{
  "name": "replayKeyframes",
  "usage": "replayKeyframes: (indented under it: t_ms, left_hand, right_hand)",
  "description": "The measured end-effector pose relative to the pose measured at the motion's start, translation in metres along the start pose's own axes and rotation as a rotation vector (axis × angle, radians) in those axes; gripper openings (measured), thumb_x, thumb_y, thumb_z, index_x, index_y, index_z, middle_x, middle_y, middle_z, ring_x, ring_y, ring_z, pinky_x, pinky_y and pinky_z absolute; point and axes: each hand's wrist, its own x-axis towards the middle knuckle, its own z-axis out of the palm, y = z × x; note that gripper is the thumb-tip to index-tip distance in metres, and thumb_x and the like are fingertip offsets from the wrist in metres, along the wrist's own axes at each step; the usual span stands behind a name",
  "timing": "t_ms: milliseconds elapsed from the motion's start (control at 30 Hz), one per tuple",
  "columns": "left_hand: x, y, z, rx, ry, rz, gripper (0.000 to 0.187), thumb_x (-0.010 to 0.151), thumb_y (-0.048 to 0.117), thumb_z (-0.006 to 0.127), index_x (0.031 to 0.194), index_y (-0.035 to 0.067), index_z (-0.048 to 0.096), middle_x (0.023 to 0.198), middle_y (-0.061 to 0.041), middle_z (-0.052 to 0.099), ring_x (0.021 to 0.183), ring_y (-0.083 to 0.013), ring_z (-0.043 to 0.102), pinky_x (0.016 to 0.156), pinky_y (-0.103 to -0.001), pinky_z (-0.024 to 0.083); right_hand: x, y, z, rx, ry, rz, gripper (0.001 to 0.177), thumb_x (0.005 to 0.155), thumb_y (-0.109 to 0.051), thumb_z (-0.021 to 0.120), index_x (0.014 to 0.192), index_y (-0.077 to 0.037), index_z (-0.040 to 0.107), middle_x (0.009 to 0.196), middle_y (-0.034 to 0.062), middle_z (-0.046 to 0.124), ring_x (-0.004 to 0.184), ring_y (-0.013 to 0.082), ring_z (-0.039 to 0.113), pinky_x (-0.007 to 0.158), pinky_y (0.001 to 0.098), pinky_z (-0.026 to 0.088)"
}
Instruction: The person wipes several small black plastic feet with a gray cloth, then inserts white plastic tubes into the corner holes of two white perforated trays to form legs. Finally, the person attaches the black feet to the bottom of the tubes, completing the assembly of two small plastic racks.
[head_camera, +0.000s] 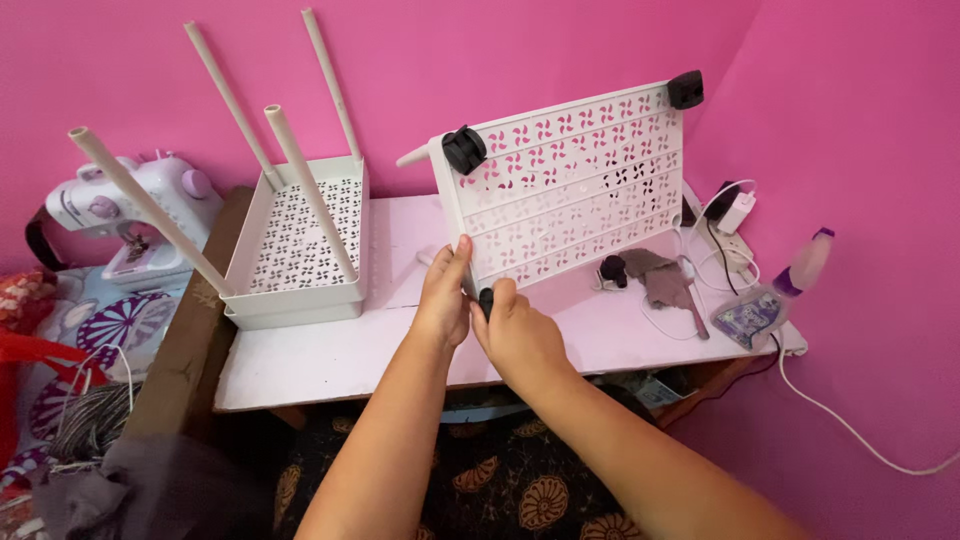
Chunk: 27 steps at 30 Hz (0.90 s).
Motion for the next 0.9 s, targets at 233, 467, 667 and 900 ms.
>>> replayKeyframes:
  t_ms: [233, 467, 667, 900]
  left_hand:
    - [-0.005, -0.011, 0.001, -0.081, -0.080, 0.036, 0.044, 0.098, 0.041, 0.064, 0.121, 0.005, 0.057, 0.112, -0.009, 0.069, 0.101, -0.0199, 0.067, 0.090, -0.037, 0.056]
    - [-0.002, -0.011, -0.007, -0.056, -0.066, 0.030, 0.041, 0.097, 0.041, 0.064, 0.120, 0.007, 0.057, 0.109, -0.008, 0.069, 0.098, -0.0174, 0.066, 0.085, -0.035, 0.055]
    - [-0.002, -0.006, -0.015, 0.271, -0.053, 0.054, 0.037, 0.096, 0.037, 0.069, 0.115, 0.007, 0.059, 0.100, -0.005, 0.067, 0.090, -0.0140, 0.063, 0.078, -0.031, 0.053]
    - [0.001, -0.003, -0.020, 0.182, -0.046, 0.011, 0.036, 0.094, 0.039, 0.067, 0.116, 0.010, 0.058, 0.099, -0.003, 0.069, 0.085, -0.0114, 0.064, 0.072, -0.027, 0.052]
  right_hand:
    - [-0.006, -0.003, 0.014, 0.484, 0.008, 0.280, 0.042, 0.100, -0.032, 0.058, 0.115, 0.001, 0.038, 0.075, 0.0316, 0.067, 0.072, 0.0488, 0.067, 0.064, 0.0549, 0.053]
    - [0.003, 0.009, 0.008, 0.279, -0.208, 0.101, 0.043, 0.097, -0.032, 0.062, 0.116, -0.001, 0.039, 0.083, 0.0295, 0.067, 0.075, 0.0472, 0.067, 0.063, 0.0547, 0.053]
    - [0.001, 0.016, -0.008, -0.244, -0.324, -0.270, 0.040, 0.091, -0.015, 0.062, 0.126, -0.008, 0.044, 0.099, 0.0243, 0.060, 0.066, 0.0364, 0.068, 0.051, 0.0473, 0.055]
    - [0.002, 0.013, 0.009, 0.132, -0.193, -0.132, 0.041, 0.094, -0.029, 0.066, 0.113, -0.002, 0.043, 0.096, 0.0268, 0.065, 0.072, 0.0440, 0.067, 0.057, 0.0516, 0.054]
